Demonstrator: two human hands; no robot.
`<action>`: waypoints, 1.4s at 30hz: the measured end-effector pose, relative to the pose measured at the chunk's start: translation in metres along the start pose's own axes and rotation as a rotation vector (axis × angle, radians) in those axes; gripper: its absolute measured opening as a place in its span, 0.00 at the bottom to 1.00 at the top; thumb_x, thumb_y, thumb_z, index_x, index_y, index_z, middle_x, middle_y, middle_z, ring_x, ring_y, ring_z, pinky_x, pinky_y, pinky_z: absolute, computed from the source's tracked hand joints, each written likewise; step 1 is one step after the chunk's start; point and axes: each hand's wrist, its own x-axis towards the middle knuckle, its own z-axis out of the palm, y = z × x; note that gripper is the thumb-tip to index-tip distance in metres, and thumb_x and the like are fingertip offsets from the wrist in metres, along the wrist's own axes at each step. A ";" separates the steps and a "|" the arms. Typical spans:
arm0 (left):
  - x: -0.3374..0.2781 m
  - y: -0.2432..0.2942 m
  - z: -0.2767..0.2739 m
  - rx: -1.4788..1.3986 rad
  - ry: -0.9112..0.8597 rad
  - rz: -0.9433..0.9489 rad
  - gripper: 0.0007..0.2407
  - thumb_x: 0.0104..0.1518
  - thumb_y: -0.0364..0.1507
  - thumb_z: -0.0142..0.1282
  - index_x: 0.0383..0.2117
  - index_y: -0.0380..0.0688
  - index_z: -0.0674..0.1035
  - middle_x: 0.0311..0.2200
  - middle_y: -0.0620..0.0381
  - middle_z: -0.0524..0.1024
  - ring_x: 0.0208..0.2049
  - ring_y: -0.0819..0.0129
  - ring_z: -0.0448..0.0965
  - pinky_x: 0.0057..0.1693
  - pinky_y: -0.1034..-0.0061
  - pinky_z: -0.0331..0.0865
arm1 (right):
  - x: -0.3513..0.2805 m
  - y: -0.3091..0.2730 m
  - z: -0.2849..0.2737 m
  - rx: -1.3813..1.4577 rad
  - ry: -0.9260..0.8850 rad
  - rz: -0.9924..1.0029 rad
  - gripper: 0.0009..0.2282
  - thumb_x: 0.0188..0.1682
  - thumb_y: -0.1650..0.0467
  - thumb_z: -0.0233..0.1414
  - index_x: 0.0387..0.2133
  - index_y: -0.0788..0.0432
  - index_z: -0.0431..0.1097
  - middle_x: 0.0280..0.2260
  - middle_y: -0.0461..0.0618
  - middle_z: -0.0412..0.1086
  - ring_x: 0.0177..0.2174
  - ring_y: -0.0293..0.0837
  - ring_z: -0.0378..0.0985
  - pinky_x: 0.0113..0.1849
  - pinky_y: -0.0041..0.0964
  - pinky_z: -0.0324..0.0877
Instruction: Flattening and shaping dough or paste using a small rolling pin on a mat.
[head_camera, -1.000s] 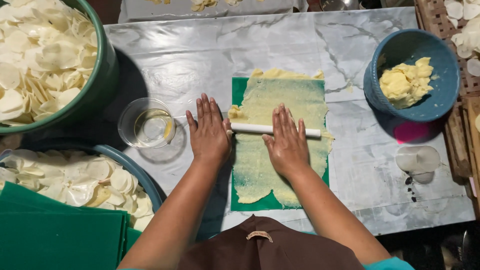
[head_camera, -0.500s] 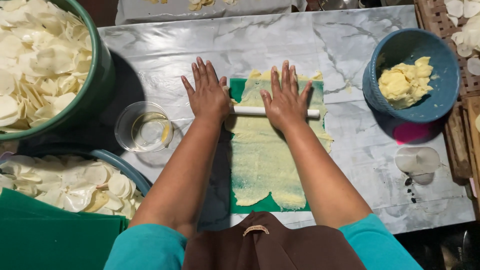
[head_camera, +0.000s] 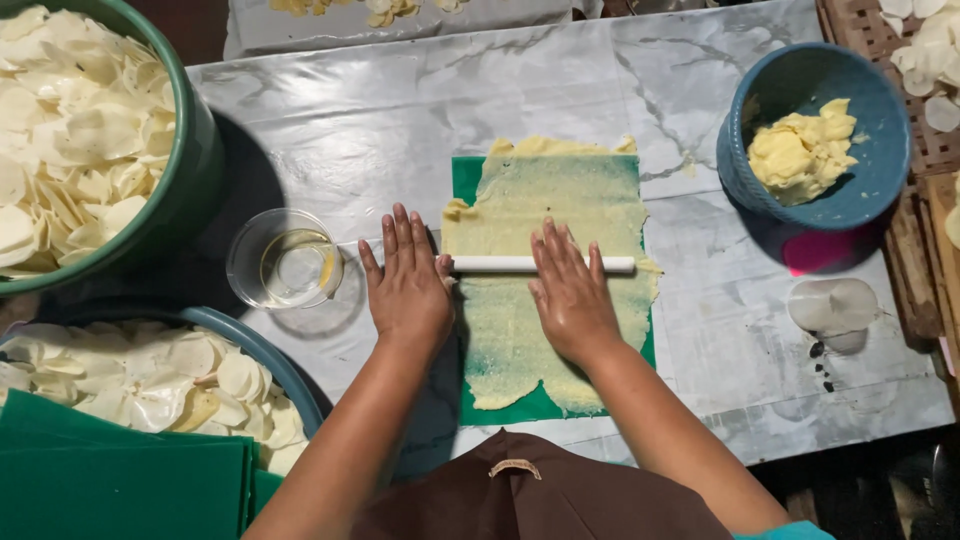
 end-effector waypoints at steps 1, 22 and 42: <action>0.002 -0.001 0.003 -0.002 0.006 0.005 0.28 0.70 0.43 0.25 0.73 0.40 0.45 0.75 0.47 0.32 0.75 0.55 0.28 0.73 0.47 0.16 | 0.000 0.006 0.006 -0.004 0.007 0.002 0.26 0.61 0.60 0.32 0.72 0.55 0.41 0.73 0.54 0.33 0.70 0.53 0.36 0.65 0.62 0.30; 0.169 0.004 0.011 -0.150 0.103 0.008 0.30 0.72 0.45 0.28 0.73 0.39 0.43 0.75 0.43 0.32 0.76 0.50 0.28 0.74 0.44 0.21 | 0.139 0.000 -0.041 -0.037 -0.113 0.323 0.29 0.60 0.52 0.24 0.73 0.46 0.34 0.74 0.53 0.25 0.71 0.51 0.25 0.62 0.76 0.19; 0.141 0.004 -0.008 -0.130 0.140 0.056 0.25 0.71 0.39 0.25 0.73 0.43 0.49 0.76 0.49 0.37 0.76 0.55 0.32 0.73 0.46 0.19 | 0.131 -0.023 -0.017 0.024 0.010 0.282 0.32 0.61 0.52 0.25 0.71 0.61 0.39 0.73 0.58 0.29 0.71 0.52 0.26 0.64 0.69 0.22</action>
